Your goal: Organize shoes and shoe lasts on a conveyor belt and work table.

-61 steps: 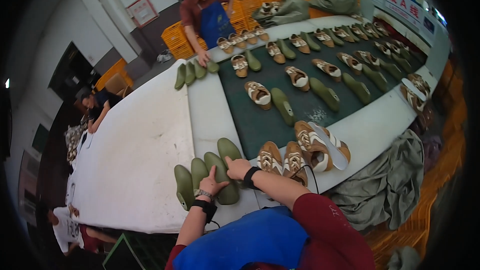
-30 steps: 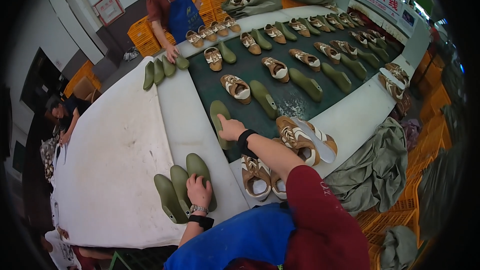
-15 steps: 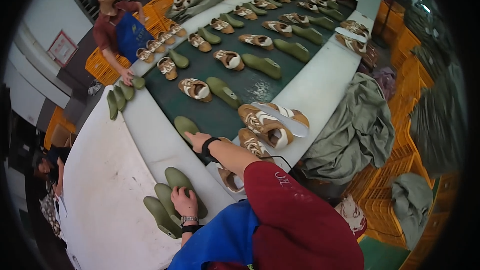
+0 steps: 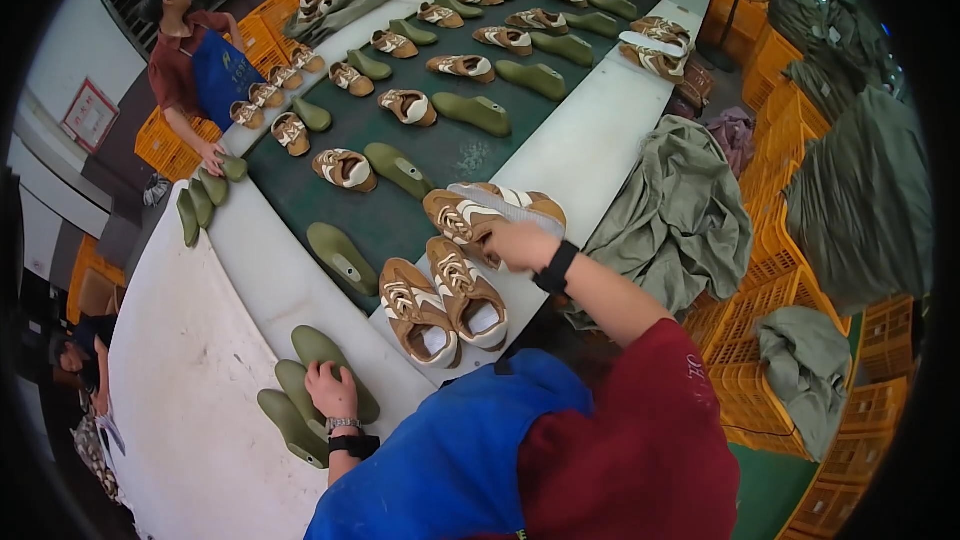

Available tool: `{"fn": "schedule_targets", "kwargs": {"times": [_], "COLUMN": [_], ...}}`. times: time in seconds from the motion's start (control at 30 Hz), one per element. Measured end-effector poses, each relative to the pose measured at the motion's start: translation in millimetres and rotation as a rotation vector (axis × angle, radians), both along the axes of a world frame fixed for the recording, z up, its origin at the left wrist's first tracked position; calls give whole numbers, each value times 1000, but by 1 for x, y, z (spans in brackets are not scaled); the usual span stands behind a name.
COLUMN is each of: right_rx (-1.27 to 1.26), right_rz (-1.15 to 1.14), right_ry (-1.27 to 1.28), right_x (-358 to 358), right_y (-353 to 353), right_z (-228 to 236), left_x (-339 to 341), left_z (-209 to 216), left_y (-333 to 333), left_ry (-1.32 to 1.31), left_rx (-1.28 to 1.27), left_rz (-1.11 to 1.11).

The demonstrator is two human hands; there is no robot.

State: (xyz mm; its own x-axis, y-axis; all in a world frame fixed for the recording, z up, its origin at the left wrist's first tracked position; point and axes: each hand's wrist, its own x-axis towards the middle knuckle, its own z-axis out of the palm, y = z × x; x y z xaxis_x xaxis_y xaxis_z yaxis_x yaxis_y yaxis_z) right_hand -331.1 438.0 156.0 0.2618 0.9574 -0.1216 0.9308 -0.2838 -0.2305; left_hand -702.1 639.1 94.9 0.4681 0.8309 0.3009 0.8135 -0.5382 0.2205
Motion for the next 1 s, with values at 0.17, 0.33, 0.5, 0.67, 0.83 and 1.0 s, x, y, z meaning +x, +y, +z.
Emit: {"fn": "schedule_targets", "kwargs": {"times": [0.17,0.33,0.5,0.67,0.83,1.0], "right_rx": [128,595,575,571,230,248], "right_rz": [-25,-494,-542,-500,-206,-181], "right_ry": [-64,1360,2210,1920,2452,2412], "right_x": [-12,-16,-63,-115,-106,-96], "right_y": [-21,-7,-13,-28,-17,-50], "right_z": [-35,26,50,93,4,38], "left_x": [-9,-7,68,84,75,95], "left_z": [-1,31,141,191,172,149], "left_y": [1,3,3,2,-14,-10], "left_ry": [-3,11,-693,-820,-958,-980], "left_rx": [-67,-21,-441,-897,-996,-1232], "left_rz": [-13,-232,-375,-437,-408,-361]}}
